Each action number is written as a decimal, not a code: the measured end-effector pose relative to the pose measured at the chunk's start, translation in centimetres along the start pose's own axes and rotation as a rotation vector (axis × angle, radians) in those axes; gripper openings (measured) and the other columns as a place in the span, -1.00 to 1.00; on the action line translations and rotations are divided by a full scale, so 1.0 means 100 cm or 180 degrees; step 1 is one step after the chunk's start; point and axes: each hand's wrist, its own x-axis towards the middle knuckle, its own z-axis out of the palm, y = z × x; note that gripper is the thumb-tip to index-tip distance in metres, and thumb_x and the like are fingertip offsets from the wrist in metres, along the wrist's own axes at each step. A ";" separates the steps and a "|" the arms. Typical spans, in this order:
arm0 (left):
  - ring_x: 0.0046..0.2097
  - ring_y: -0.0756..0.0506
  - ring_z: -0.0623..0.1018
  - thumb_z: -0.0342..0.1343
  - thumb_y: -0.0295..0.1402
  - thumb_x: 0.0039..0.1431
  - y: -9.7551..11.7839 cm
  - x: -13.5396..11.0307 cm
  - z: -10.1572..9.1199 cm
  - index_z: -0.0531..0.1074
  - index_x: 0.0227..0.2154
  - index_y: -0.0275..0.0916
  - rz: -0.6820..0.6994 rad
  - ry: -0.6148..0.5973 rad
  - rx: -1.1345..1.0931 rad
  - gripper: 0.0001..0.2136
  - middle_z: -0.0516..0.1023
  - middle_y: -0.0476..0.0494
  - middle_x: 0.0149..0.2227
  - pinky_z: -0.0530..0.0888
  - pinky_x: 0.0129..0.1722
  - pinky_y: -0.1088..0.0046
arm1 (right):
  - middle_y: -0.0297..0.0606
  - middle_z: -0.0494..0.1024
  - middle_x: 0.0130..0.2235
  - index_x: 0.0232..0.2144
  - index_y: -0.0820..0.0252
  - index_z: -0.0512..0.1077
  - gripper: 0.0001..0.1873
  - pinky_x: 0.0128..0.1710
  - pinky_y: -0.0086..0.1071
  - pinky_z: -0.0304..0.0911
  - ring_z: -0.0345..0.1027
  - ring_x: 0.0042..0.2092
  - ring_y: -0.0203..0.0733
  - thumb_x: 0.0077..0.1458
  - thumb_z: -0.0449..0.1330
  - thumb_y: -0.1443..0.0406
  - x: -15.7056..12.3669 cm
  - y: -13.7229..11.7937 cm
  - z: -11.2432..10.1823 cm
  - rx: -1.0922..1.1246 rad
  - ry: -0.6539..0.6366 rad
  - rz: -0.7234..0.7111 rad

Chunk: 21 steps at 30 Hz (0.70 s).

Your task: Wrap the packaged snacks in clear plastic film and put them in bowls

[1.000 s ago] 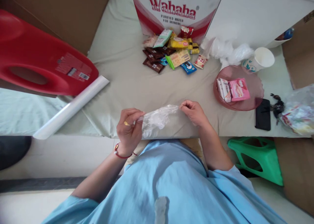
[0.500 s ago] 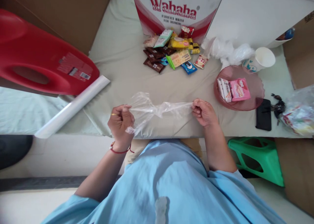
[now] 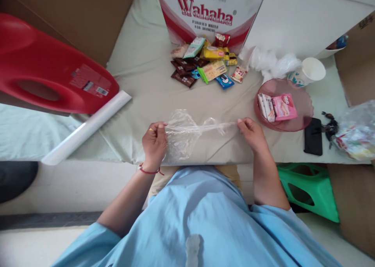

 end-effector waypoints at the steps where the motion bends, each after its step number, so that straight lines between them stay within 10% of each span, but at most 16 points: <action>1: -0.42 -0.01 0.46 -0.05 -0.02 0.47 -0.001 0.001 0.000 0.53 -0.15 -0.17 0.0089 -0.0023 0.0107 -0.63 0.53 0.00 -0.43 0.36 -0.33 0.46 | -0.38 0.37 -0.50 -0.42 0.12 0.46 -0.54 -0.46 -0.39 0.15 0.21 -0.46 -0.28 0.23 0.22 -0.12 0.001 -0.003 -0.003 -0.0055 0.0169 -0.0163; 5: -0.31 -0.04 0.55 -0.02 -0.05 0.46 0.004 0.005 0.000 0.57 -0.13 -0.17 0.0422 -0.0203 0.0308 -0.64 0.63 -0.06 -0.30 0.41 -0.24 0.45 | -0.27 0.52 -0.32 -0.25 0.09 0.52 -0.52 -0.21 -0.26 0.34 0.40 -0.27 -0.15 0.34 0.12 -0.15 0.001 -0.038 0.000 -0.0466 0.0498 -0.1022; 10: -0.32 -0.04 0.52 -0.01 -0.08 0.46 0.012 0.017 0.005 0.56 -0.09 -0.18 0.0682 -0.0418 0.0263 -0.66 0.60 -0.09 -0.29 0.44 -0.20 0.43 | -0.04 0.58 0.10 -0.04 0.09 0.58 -0.47 0.23 0.04 0.24 0.34 0.21 0.17 0.15 0.34 -0.14 0.001 -0.077 0.046 -0.1268 -0.0888 -0.2065; 15: -0.17 -0.06 0.54 0.40 -0.08 0.10 0.003 0.019 0.012 0.37 0.20 -0.16 0.0205 -0.0378 -0.0282 -0.36 0.48 -0.23 0.05 0.50 -0.19 0.40 | -0.12 0.59 -0.28 -0.37 0.13 0.55 -0.77 -0.05 -0.20 0.31 0.44 -0.10 0.01 0.29 0.21 0.18 -0.001 -0.071 0.082 -0.1482 -0.1376 -0.1383; 21: 0.15 -0.20 0.53 0.47 -0.14 -0.03 0.013 -0.017 0.012 0.28 0.23 -0.18 -0.0827 0.0019 -0.0822 -0.22 0.42 -0.37 0.21 0.55 0.01 0.31 | -0.31 0.53 -0.43 -0.48 0.10 0.50 -0.71 -0.29 -0.35 0.25 0.37 -0.33 -0.19 0.16 0.30 0.07 -0.013 -0.064 0.085 0.0340 -0.0902 -0.0194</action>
